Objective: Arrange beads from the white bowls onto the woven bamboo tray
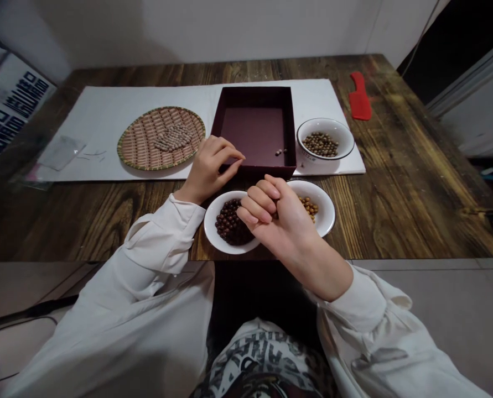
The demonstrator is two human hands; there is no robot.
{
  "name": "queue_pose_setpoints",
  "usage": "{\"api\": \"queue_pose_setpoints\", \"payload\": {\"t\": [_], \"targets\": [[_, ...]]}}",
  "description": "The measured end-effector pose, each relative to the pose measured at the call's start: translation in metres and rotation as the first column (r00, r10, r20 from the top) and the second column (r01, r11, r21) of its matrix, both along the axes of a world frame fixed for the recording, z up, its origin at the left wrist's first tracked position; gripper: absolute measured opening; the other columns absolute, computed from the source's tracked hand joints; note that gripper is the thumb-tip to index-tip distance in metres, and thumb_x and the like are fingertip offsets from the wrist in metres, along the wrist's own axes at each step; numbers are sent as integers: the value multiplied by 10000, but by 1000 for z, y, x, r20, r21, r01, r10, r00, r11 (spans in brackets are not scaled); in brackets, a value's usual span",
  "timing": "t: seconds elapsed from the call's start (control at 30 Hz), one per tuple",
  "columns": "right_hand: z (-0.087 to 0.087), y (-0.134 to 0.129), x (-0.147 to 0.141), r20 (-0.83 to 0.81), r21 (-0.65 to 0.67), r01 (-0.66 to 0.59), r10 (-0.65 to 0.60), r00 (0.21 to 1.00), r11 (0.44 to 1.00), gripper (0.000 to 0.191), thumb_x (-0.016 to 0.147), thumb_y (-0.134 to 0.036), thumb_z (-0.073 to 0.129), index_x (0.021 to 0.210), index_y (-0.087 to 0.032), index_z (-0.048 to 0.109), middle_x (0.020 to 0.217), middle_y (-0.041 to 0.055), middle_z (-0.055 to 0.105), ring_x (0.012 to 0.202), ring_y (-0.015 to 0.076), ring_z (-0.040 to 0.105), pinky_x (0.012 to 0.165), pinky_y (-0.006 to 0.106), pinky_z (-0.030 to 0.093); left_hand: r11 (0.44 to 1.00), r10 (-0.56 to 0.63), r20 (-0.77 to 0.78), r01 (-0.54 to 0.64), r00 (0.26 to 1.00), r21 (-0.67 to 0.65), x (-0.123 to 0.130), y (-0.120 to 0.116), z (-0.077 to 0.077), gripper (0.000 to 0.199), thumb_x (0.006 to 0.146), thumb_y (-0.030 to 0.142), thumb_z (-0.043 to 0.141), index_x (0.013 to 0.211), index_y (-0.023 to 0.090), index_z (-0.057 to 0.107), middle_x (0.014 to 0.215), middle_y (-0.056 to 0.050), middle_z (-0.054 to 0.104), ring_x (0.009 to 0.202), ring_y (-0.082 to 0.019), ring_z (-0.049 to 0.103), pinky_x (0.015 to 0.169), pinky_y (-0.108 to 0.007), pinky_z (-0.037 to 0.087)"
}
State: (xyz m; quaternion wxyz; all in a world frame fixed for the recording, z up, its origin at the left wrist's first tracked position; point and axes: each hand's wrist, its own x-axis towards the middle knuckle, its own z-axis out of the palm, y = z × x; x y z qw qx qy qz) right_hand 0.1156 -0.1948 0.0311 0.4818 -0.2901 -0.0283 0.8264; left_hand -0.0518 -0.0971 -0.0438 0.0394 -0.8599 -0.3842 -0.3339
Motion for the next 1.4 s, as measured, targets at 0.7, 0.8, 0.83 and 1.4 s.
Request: {"api": "queue_pose_setpoints", "payload": {"t": [0.7,0.8,0.83,1.4], "targets": [[-10,65,71,312,101,-457,408,858,884,535,1020,-361,370,573,-227,110,416,-91,81,332,72,141,420,252,320,999,29,-28,-29,999,-16,-1,-5,5,173,969,319,506,995,219,644,958,-48,633,961,-216,582,919,-418,428],[-12,67,73,300,59,-378,345,889,924,554,995,-418,450,583,-221,137,417,-101,89,325,66,180,426,241,322,999,32,-36,-33,999,-14,-2,-5,6,151,957,311,520,991,227,641,957,-47,635,962,-221,585,937,-431,423],[-13,68,74,293,47,-363,335,896,931,558,985,-433,473,585,-218,148,416,-104,95,325,62,188,429,236,322,999,34,-36,-35,999,-12,-2,-5,6,144,954,305,524,989,228,640,956,-48,636,958,-222,586,938,-435,422],[-10,67,67,290,241,-273,199,936,932,568,1046,-421,289,532,-208,180,442,-97,87,359,44,101,519,214,460,1000,16,-57,-15,998,14,-3,-7,7,116,950,296,536,1000,249,629,940,-35,643,917,-219,588,870,-408,423]]}}
